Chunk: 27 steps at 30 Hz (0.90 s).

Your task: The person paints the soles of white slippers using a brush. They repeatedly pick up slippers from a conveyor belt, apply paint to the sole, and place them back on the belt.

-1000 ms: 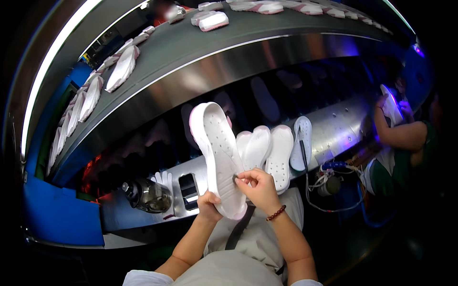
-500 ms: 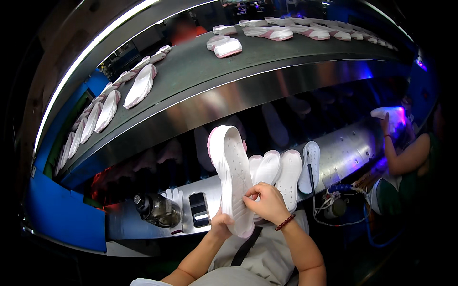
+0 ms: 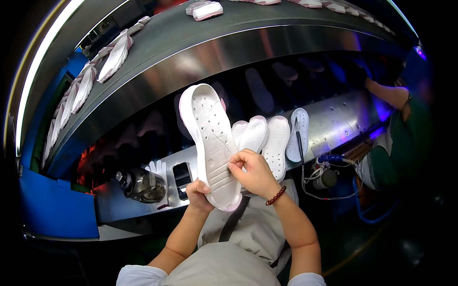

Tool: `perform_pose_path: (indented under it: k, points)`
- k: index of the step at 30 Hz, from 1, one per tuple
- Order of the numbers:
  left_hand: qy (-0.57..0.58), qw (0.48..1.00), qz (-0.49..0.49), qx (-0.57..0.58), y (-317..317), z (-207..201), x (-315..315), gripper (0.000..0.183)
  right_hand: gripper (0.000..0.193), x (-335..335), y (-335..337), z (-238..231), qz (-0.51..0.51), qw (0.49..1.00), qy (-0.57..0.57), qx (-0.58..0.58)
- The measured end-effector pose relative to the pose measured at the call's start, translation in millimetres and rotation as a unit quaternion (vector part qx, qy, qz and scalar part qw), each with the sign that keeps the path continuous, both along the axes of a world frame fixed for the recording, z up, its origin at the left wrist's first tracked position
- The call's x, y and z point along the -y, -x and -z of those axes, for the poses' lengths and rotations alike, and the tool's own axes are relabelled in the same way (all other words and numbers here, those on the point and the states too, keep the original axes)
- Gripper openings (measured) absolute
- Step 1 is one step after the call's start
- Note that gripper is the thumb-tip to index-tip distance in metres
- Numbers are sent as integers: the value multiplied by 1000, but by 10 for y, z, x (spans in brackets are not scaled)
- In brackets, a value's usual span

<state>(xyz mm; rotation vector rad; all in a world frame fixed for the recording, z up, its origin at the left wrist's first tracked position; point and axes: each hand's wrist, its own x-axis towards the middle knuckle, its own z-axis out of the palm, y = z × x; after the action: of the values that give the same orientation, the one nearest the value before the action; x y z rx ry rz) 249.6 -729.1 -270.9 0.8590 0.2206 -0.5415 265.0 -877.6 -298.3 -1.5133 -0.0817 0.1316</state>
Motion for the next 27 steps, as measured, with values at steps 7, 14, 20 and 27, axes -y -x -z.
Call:
perform_pose_path:
  k: [7,14,20,27]
  points:
    - [56,995,-81,15,-124,69,-109,74,6,55,147,-18,72,995,2,73]
    - [68,990,-125,-7,-204,143,-343,67,7,183,34,172,84,963,-242,-85]
    - [-8,981,-190,-23,-59,264,-757,70,11,243,-277,689,94,968,-193,-134]
    - [2,972,-232,-24,29,270,-966,73,15,-95,-1236,1089,86,990,-69,-89]
